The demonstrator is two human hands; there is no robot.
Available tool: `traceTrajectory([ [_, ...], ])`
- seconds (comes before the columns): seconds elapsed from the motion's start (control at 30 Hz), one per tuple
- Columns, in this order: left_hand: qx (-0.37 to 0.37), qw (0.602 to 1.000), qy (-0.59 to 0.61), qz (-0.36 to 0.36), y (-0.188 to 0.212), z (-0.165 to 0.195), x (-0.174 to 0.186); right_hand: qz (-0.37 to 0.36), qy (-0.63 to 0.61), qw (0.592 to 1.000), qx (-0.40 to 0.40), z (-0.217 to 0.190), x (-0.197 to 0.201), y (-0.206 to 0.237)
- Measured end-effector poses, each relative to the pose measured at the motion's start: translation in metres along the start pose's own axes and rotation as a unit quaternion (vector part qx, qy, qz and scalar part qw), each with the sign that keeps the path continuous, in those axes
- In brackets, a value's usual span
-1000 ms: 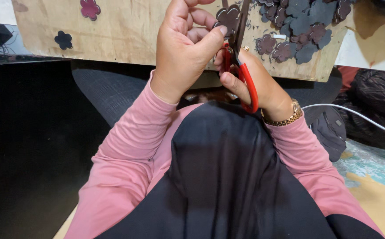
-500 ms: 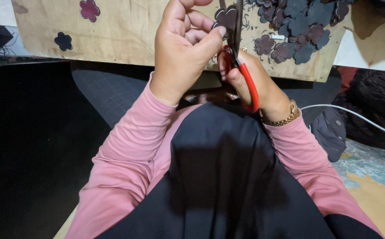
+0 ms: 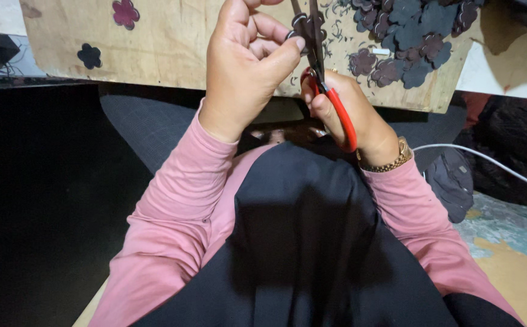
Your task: The person sits at a workbench and uses red-handled scissors to trim the edges of small flower-shaped fabric pieces, rotating each piece in their left hand while cutting around the petals, then sets the trimmed piece on the table among a pile of similar pieces and picks up the next one.
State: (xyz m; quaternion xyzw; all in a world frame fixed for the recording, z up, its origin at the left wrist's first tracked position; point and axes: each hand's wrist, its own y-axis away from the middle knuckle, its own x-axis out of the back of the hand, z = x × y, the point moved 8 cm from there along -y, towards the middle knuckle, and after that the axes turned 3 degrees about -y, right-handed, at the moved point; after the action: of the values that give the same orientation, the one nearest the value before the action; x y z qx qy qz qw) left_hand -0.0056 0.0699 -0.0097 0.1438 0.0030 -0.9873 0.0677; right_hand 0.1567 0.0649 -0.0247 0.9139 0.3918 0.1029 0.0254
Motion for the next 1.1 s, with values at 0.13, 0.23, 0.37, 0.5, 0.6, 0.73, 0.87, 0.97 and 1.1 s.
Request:
traceTrajectory([
  [0.13, 0.009, 0.999, 0.033, -0.004, -0.003, 0.003, -0.005, 0.005, -0.085, 0.996, 0.021, 0.002, -0.005, -0.002],
  [0.23, 0.044, 0.996, 0.068, -0.028, -0.002, -0.002, -0.013, 0.024, -0.119, 0.992, 0.028, 0.005, -0.005, -0.002],
  [0.37, 0.102, 0.987, 0.107, -0.067, 0.005, -0.013, -0.026, 0.027, -0.138, 0.989, 0.037, 0.004, -0.005, -0.003],
  [0.5, 0.052, 0.996, 0.054, -0.05, 0.002, -0.009, -0.024, 0.024, -0.134, 0.99, 0.03, 0.003, -0.004, -0.003],
  [0.6, 0.017, 0.998, -0.033, -0.048, 0.002, -0.002, -0.021, 0.019, -0.124, 0.991, 0.038, -0.001, -0.005, -0.002],
  [0.73, 0.033, 0.997, -0.029, -0.059, 0.003, -0.001, -0.022, 0.012, -0.102, 0.993, 0.052, -0.004, -0.005, -0.002],
  [0.87, 0.036, 0.997, -0.03, -0.058, 0.002, 0.0, -0.022, 0.019, -0.096, 0.994, 0.04, 0.0, -0.004, -0.002],
  [0.97, 0.035, 0.997, -0.031, -0.054, 0.004, -0.004, -0.021, 0.024, -0.113, 0.993, 0.031, 0.003, -0.003, -0.002],
  [1.1, 0.019, 0.998, -0.025, -0.054, 0.003, -0.01, -0.019, 0.019, -0.123, 0.992, 0.019, 0.006, -0.003, -0.002],
])
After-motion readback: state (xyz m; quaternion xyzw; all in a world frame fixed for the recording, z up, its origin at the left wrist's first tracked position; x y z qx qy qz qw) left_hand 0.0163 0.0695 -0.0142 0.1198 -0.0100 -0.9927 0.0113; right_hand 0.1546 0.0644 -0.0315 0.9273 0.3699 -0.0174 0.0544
